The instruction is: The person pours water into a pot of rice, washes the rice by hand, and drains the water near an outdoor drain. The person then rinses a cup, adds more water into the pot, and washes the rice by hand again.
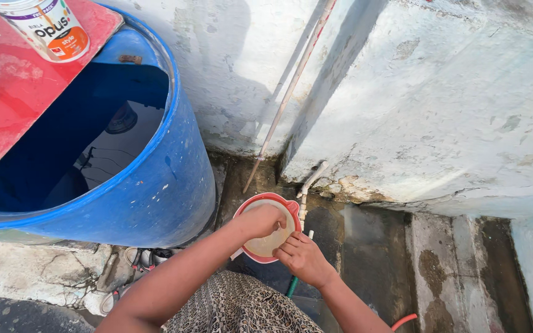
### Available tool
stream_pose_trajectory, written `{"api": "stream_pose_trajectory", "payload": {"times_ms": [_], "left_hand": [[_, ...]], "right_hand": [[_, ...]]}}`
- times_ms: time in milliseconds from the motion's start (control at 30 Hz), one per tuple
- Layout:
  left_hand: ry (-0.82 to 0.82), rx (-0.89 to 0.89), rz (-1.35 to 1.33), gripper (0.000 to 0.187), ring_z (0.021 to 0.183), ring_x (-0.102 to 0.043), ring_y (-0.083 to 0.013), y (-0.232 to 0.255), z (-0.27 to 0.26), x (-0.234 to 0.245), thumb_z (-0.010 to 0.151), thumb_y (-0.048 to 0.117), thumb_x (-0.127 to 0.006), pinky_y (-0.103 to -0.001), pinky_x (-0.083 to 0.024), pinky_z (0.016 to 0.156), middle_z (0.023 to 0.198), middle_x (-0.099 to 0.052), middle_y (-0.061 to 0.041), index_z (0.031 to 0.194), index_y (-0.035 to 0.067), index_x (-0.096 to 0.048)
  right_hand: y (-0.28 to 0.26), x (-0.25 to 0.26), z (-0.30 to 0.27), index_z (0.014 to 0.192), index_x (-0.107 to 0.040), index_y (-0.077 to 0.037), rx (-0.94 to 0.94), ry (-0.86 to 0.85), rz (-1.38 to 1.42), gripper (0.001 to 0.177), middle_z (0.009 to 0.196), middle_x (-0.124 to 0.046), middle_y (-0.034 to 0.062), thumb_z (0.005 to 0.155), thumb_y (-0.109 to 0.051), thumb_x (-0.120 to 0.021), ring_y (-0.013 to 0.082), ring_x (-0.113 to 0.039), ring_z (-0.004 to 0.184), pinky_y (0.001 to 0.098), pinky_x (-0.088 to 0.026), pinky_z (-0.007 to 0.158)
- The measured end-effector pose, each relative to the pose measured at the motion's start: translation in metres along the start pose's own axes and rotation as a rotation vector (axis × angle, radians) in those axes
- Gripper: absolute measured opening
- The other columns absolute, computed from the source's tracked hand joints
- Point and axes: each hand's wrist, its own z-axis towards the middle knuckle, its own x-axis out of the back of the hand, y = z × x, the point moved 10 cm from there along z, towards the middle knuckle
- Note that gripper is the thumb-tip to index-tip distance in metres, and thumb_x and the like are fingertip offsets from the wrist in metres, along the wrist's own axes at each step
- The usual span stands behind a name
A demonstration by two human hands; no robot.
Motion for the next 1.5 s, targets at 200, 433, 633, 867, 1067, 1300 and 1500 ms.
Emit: {"api": "stream_pose_trajectory", "payload": {"times_ms": [200, 433, 633, 867, 1067, 1300, 1500], "left_hand": [[-0.317, -0.052, 0.423, 0.027, 0.108, -0.069, -0.032, -0.045, 0.029, -0.046, 0.089, 0.018, -0.061, -0.049, -0.051, 0.09, 0.118, -0.072, -0.015, 0.108, 0.01, -0.079], [-0.208, 0.141, 0.367, 0.033, 0.109, -0.068, -0.0341, -0.063, -0.014, 0.009, 0.095, 0.035, -0.058, -0.051, -0.05, 0.093, 0.112, -0.074, -0.014, 0.105, 0.011, -0.078], [0.25, -0.016, -0.18, 0.027, 0.106, -0.069, -0.0313, -0.043, -0.081, 0.14, 0.092, 0.018, -0.064, -0.043, -0.053, 0.091, 0.109, -0.072, -0.014, 0.116, 0.006, -0.069], [0.716, -0.003, -0.117, 0.027, 0.112, -0.064, -0.0332, 0.004, -0.204, 0.228, 0.092, 0.018, -0.065, -0.043, -0.049, 0.094, 0.112, -0.07, -0.015, 0.115, 0.005, -0.071], [0.9, 0.09, -1.065, 0.038, 0.127, -0.062, -0.0201, -0.11, -0.2, 0.196, 0.105, 0.031, -0.051, -0.036, -0.042, 0.111, 0.129, -0.072, -0.01, 0.126, 0.006, -0.069], [0.822, 0.394, -1.077, 0.036, 0.119, -0.062, -0.016, -0.166, -0.198, 0.13, 0.099, 0.028, -0.057, -0.033, -0.042, 0.102, 0.122, -0.074, -0.006, 0.125, 0.007, -0.071], [0.764, 0.448, -0.989, 0.034, 0.116, -0.064, -0.0137, -0.179, -0.202, 0.102, 0.099, 0.027, -0.059, -0.032, -0.045, 0.103, 0.119, -0.075, -0.005, 0.123, 0.007, -0.072]], "right_hand": [[-0.019, 0.003, 0.04, 0.095, -0.07, -0.01, 0.18, -0.032, 0.029, 0.019, 0.083, -0.065, 0.0003, 0.076, -0.012, -0.07, 0.0193, -0.065, 0.086, 0.0355, -0.051, 0.091], [-0.021, -0.001, 0.076, 0.096, -0.07, -0.011, 0.26, -0.055, 0.124, 0.02, 0.086, -0.066, 0.0016, 0.076, -0.01, -0.07, 0.0197, -0.066, 0.09, 0.0369, -0.05, 0.096], [-0.008, 0.002, 0.099, 0.096, -0.07, -0.013, 0.292, -0.059, 0.104, 0.023, 0.087, -0.067, 0.0, 0.075, -0.005, -0.068, 0.0184, -0.066, 0.089, 0.0414, -0.047, 0.102], [0.006, 0.005, 0.116, 0.097, -0.071, -0.015, 0.19, 0.007, 0.121, 0.021, 0.091, -0.07, -0.0029, 0.078, -0.005, -0.069, 0.0147, -0.068, 0.092, 0.0433, -0.046, 0.103], [0.015, 0.004, 0.12, 0.097, -0.072, -0.015, 0.152, 0.025, 0.095, 0.022, 0.092, -0.071, -0.0027, 0.078, -0.005, -0.07, 0.015, -0.067, 0.092, 0.043, -0.044, 0.103], [0.02, 0.008, 0.115, 0.098, -0.072, -0.016, 0.141, 0.0, 0.068, 0.026, 0.094, -0.072, -0.005, 0.076, -0.002, -0.071, 0.0118, -0.067, 0.094, 0.0391, -0.04, 0.092], [0.023, 0.01, 0.11, 0.099, -0.073, -0.015, 0.115, -0.024, 0.062, 0.03, 0.095, -0.072, -0.0048, 0.071, -0.003, -0.074, 0.0125, -0.067, 0.095, 0.0395, -0.04, 0.088]]}}
